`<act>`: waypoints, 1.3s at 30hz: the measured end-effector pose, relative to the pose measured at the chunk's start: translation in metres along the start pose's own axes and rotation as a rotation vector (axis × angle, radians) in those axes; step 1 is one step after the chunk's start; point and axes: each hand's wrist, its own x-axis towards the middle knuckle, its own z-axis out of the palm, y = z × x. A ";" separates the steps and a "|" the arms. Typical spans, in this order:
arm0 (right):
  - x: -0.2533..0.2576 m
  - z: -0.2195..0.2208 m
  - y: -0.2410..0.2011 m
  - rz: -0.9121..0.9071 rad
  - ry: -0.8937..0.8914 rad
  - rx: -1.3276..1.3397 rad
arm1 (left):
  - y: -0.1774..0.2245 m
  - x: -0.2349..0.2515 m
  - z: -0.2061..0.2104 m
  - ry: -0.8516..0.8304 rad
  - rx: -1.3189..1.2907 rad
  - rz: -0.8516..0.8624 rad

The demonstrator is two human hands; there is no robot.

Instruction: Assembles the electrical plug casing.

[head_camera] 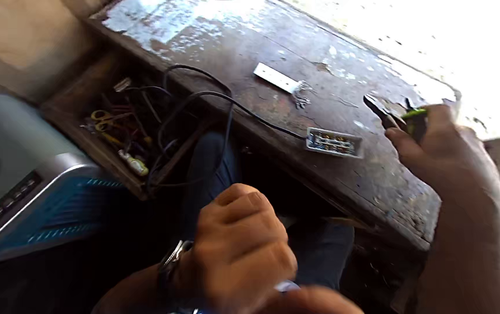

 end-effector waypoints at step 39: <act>0.150 0.056 -0.163 -0.284 -0.242 -0.188 | -0.118 0.088 0.047 -0.616 0.150 -0.267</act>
